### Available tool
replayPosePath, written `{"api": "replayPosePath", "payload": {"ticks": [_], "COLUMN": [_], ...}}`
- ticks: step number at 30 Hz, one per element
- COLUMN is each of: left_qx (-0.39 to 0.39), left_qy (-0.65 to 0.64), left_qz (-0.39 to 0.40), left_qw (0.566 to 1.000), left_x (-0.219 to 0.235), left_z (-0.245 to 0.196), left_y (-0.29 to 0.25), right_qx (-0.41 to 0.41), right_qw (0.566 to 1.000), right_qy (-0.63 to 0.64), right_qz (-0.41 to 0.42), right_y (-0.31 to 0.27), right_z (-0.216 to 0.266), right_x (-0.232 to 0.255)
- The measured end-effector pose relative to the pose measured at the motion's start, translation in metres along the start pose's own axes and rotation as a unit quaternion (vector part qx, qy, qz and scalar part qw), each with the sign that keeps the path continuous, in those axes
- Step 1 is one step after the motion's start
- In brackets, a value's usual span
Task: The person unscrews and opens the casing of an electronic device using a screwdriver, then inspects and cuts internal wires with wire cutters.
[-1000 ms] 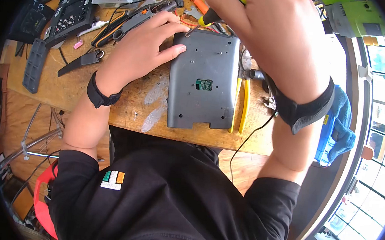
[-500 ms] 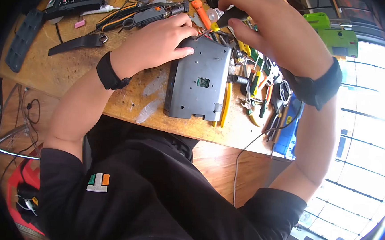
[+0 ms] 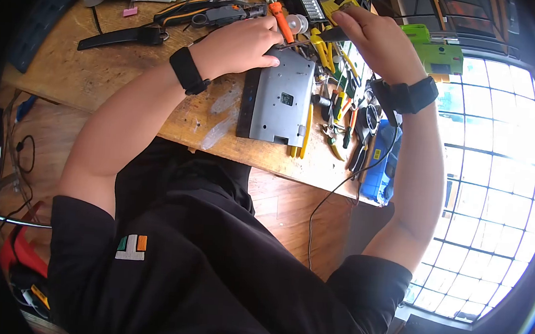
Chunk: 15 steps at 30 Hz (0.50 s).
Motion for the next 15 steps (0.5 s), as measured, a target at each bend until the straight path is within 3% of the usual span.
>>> {"api": "replayPosePath", "payload": {"ticks": [4, 5, 7, 11, 13, 14, 15], "left_qx": [0.002, -0.001, -0.006, -0.003, 0.005, 0.006, 0.008], "left_qy": [-0.008, 0.001, 0.009, 0.015, 0.015, 0.012, 0.009], "left_qz": [-0.001, -0.008, -0.012, -0.016, -0.013, -0.011, -0.008], "left_qw": [1.000, 1.000, 1.000, 1.000, 1.000, 1.000, 1.000], "left_x": [0.000, -0.001, -0.006, -0.008, -0.007, -0.007, -0.006], "left_z": [0.001, 0.001, 0.004, 0.005, 0.005, 0.004, 0.004], "left_y": [0.001, 0.001, 0.002, 0.002, 0.001, 0.001, 0.002], "right_qx": [0.078, 0.076, -0.020, 0.005, 0.098, 0.101, 0.039], "right_qw": [0.993, 0.994, 0.998, 0.999, 0.988, 0.988, 0.995], "right_qy": [0.054, 0.053, 0.060, 0.034, 0.063, 0.063, 0.065], "right_qz": [-0.063, -0.062, -0.015, -0.019, -0.100, -0.101, -0.067], "right_y": [-0.014, -0.014, -0.013, -0.007, -0.015, -0.016, -0.014], "right_z": [0.013, 0.013, 0.008, -0.009, 0.001, 0.001, -0.004], "right_x": [0.001, 0.003, 0.001, -0.010, -0.005, -0.003, -0.004]}}
Point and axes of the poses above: each hand's wrist, its own y-axis towards the middle knuckle, its own x-axis out of the back of the hand, z = x × y, the point moved 6 cm from there along y, towards the middle knuckle, and after that the axes turned 5 degrees about -x, right-handed, at the moved point
